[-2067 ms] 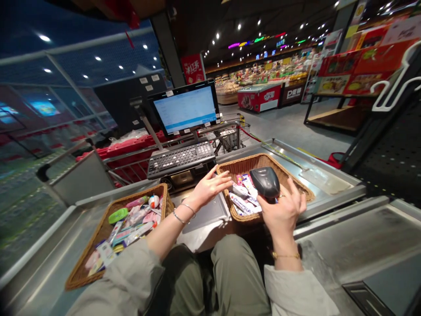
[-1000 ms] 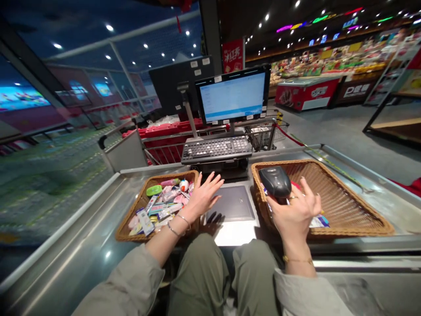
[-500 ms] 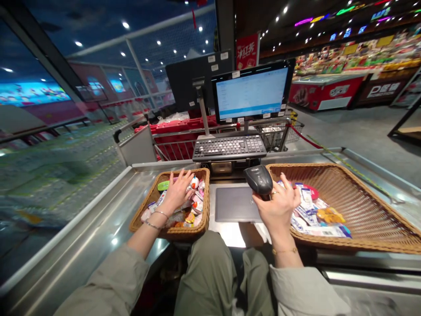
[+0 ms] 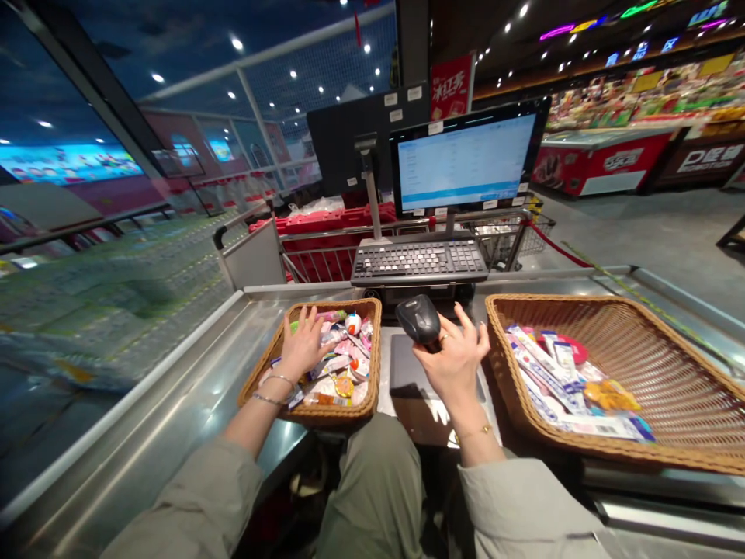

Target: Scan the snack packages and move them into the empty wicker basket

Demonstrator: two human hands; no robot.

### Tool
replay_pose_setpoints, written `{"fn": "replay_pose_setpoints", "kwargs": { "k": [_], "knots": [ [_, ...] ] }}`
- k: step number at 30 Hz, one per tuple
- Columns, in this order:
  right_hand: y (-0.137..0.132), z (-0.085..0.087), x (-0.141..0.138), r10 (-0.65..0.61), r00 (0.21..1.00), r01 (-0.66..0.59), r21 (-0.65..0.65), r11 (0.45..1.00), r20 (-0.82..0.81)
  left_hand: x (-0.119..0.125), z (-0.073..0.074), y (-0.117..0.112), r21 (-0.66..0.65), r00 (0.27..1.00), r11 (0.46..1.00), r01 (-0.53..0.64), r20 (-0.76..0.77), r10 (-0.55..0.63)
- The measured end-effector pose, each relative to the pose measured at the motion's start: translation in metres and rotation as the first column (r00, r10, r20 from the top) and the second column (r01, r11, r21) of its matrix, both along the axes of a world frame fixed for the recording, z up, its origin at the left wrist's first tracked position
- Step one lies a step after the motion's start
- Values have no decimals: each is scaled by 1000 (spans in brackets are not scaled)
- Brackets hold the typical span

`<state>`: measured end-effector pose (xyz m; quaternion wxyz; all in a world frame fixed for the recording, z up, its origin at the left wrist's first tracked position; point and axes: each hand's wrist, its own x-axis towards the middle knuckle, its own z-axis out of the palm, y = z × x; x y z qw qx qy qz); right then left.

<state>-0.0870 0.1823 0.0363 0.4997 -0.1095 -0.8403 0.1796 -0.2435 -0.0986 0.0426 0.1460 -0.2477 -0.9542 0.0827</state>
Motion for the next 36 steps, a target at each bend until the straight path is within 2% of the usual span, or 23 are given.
{"fn": "replay_pose_setpoints", "kwargs": {
  "k": [5, 11, 17, 21, 30, 36],
  "knots": [
    [-10, -6, -6, 40, 999, -40, 0, 999, 15, 1, 1, -4, 15, 998, 999, -51, 45, 50],
    [-12, -16, -7, 58, 997, -57, -28, 998, 40, 0, -1, -4, -34, 995, 997, -69, 73, 72],
    [-10, -17, -5, 55, 996, -52, -42, 998, 68, -1, -5, -2, 9, 1000, 1000, 4, -7, -4],
    [-10, -18, -3, 51, 997, -48, -47, 998, 66, 2, -1, 3, 67, 998, 997, 47, -51, -44],
    [-10, -17, 1, 41, 997, -38, -39, 998, 65, 12, 18, 23, 262, 983, 956, 131, -157, -91],
    [-10, -16, 3, 65, 995, -63, -28, 998, 76, 18, 19, 41, 346, 977, 920, 184, -163, -135]
  ]
}}
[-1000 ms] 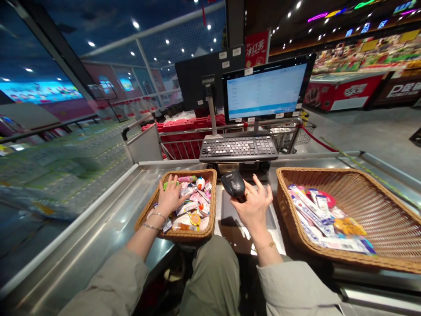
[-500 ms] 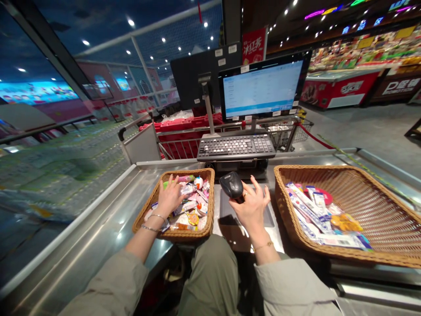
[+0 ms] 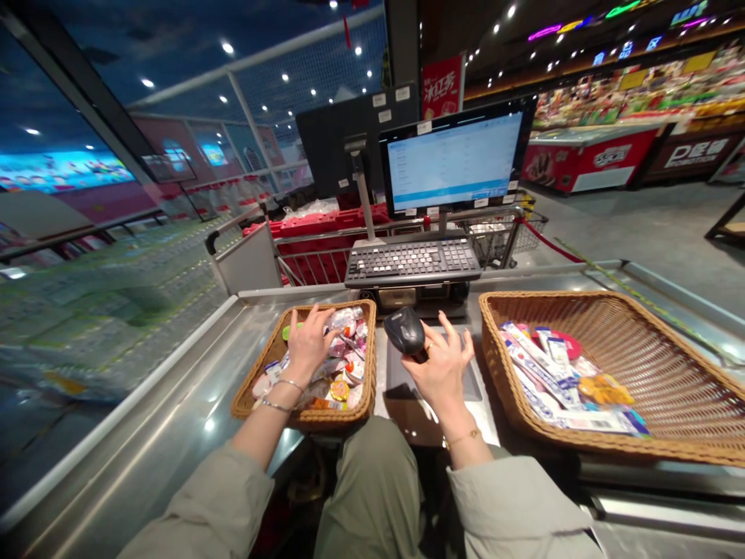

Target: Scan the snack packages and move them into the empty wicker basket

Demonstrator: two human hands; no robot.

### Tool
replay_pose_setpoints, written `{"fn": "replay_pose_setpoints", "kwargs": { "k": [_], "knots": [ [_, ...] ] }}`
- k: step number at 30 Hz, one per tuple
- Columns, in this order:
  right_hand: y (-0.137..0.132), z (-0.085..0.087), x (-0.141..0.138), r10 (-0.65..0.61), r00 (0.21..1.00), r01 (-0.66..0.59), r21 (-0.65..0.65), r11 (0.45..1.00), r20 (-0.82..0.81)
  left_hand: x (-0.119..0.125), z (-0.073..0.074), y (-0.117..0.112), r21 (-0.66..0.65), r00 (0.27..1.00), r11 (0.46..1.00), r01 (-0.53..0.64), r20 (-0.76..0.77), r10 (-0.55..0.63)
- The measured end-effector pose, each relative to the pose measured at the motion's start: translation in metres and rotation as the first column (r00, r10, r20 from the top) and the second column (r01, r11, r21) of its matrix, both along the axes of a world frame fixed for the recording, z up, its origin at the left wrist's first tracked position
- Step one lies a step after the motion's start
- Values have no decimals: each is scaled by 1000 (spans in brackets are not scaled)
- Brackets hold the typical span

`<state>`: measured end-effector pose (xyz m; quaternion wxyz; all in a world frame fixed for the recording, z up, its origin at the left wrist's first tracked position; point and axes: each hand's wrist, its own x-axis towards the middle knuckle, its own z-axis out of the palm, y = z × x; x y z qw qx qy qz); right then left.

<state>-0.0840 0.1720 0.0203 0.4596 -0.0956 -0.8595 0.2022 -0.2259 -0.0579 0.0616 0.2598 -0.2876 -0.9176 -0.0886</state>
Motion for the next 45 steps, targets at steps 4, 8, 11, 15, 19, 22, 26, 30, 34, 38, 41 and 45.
{"fn": "replay_pose_setpoints", "kwargs": {
  "k": [4, 8, 11, 15, 19, 22, 26, 30, 34, 38, 41, 45],
  "knots": [
    [0, 2, 2, 36, 999, -36, 14, 999, 7, 2, -2, 12, 32, 999, 998, 46, -13, -45],
    [-2, 5, 3, 69, 997, -69, 12, 998, 27, 4, -2, 23, 47, 997, 996, 69, -23, -68],
    [-2, 6, 4, 94, 995, -94, 18, 995, 31, 4, -2, 30, 58, 996, 995, 87, -20, -86],
    [-2, 6, 4, 127, 991, -127, 26, 992, 32, 5, -1, 36, 65, 995, 993, 99, -18, -98],
    [-1, 5, 4, 155, 987, -156, 41, 987, 32, 6, -1, 39, 69, 994, 992, 108, -16, -107],
    [-1, 6, 4, 161, 986, -163, 45, 986, 35, 6, -2, 40, 69, 994, 991, 111, -17, -111],
    [-2, 6, 5, 165, 986, -167, 41, 985, 36, 5, -4, 42, 64, 994, 992, 105, -32, -103],
    [-2, 7, 6, 172, 984, -174, 43, 984, 44, 4, -5, 44, 62, 994, 992, 107, -38, -104],
    [-1, 8, 7, 175, 984, -177, 47, 983, 38, 5, -3, 46, 52, 995, 994, 100, -28, -99],
    [-1, 9, 7, 182, 983, -183, 48, 982, 39, 7, -1, 47, 55, 994, 993, 108, -19, -107],
    [0, 9, 8, 188, 981, -190, 45, 981, 37, 7, -1, 47, 58, 994, 992, 108, -15, -107],
    [0, 9, 8, 199, 979, -201, 42, 979, 36, 7, -2, 49, 26, 995, 995, 94, -21, -93]
  ]
}}
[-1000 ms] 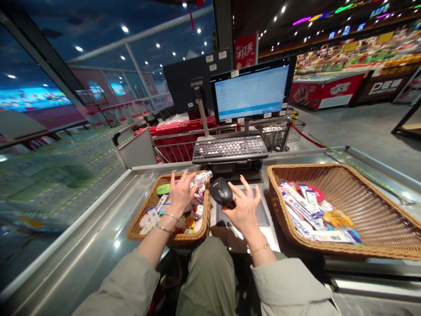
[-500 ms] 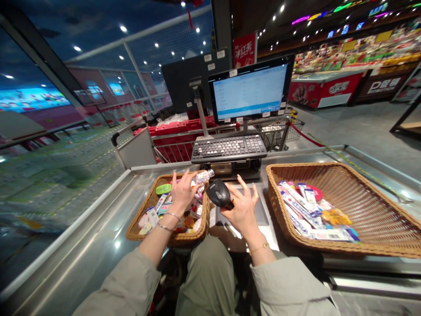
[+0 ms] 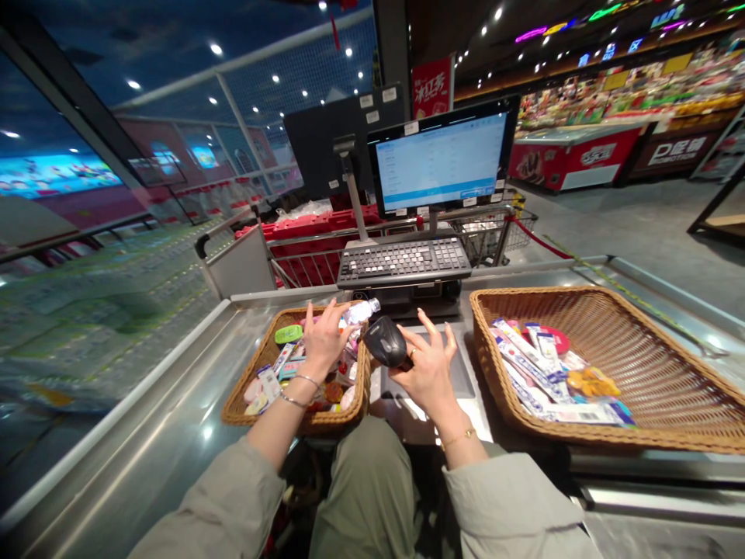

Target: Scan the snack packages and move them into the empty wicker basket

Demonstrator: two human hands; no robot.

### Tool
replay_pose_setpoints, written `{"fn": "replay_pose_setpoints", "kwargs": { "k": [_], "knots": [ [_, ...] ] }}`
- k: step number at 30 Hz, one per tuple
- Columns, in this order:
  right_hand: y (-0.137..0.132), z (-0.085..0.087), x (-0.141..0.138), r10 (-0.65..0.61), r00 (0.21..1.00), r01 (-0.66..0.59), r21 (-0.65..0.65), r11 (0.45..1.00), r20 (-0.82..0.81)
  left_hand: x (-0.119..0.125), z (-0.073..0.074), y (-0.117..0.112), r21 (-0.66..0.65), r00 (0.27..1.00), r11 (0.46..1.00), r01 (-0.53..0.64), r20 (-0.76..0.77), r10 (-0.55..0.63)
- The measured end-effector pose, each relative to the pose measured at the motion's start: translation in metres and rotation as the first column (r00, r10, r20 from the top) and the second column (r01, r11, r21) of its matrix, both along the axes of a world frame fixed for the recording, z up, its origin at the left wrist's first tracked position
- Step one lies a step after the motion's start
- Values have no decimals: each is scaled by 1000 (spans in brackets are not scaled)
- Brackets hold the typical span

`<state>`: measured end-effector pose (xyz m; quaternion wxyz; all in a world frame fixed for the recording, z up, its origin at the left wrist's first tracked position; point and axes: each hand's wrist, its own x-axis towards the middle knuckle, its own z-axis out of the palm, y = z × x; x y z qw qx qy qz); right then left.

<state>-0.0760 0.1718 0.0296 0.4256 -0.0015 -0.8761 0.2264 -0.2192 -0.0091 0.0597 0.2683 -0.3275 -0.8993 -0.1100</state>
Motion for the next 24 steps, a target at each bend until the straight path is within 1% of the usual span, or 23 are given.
{"fn": "replay_pose_setpoints", "kwargs": {
  "k": [2, 9, 15, 20, 24],
  "knots": [
    [0, 0, 0, 3, 1000, -3, 1, 1000, -4, 0, 0, 1, 6, 1000, 1000, 8, -7, -8],
    [2, -2, 0, 29, 999, -28, 20, 999, -29, -1, -2, 2, 90, 997, 994, 55, -52, -50],
    [2, -2, 0, 41, 998, -40, 21, 999, -38, -2, -3, 2, 112, 996, 991, 71, -67, -64],
    [1, -1, 1, 13, 999, -11, 32, 999, -42, -2, -3, 2, 114, 995, 991, 73, -81, -64],
    [3, -1, 2, -16, 998, 17, 25, 1000, -53, 0, -1, 3, 117, 994, 990, 81, -79, -72]
  ]
}}
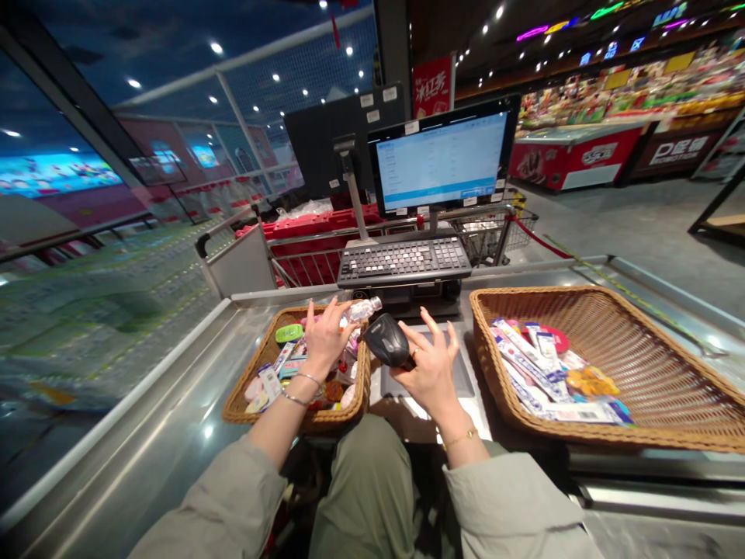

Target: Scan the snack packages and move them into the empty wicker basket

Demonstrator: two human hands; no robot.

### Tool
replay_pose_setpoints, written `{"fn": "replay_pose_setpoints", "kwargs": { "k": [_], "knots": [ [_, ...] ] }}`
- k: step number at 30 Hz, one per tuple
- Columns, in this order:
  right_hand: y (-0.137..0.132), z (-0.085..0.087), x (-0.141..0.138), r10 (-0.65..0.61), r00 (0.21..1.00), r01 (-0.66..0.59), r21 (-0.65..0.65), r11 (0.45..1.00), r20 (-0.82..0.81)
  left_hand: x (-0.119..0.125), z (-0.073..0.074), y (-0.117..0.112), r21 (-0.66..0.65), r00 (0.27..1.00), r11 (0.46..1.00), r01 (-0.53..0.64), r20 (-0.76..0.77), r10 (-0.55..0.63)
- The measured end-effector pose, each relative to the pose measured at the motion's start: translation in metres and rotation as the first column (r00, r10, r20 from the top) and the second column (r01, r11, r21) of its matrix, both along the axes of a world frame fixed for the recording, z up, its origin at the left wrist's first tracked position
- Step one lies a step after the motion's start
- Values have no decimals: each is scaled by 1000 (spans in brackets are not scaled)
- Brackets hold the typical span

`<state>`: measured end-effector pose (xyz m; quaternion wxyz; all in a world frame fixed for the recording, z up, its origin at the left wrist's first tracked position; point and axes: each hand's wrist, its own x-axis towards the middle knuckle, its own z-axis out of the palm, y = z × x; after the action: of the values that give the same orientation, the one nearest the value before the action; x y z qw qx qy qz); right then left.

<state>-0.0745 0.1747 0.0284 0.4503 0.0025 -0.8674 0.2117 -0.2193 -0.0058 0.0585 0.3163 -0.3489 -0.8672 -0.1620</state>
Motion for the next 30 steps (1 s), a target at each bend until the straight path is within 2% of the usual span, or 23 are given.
{"fn": "replay_pose_setpoints", "kwargs": {
  "k": [4, 10, 14, 21, 30],
  "knots": [
    [4, 2, 3, -42, 999, 42, -7, 999, -6, 3, 4, 3, -2, 1000, 1000, 20, 10, -20],
    [16, 10, 15, -169, 984, 169, 0, 986, -56, 6, 9, 13, 10, 999, 999, 43, 16, -43],
    [29, 13, 24, -249, 964, 251, 6, 968, -94, 10, 10, 24, 16, 997, 997, 74, 25, -74],
    [52, 14, 40, -377, 918, 372, -59, 926, -121, 20, 12, 43, 30, 990, 990, 137, 18, -137],
    [74, 19, 65, -467, 877, 460, -88, 884, -111, 32, 18, 68, 30, 979, 979, 200, 23, -201]
  ]
}}
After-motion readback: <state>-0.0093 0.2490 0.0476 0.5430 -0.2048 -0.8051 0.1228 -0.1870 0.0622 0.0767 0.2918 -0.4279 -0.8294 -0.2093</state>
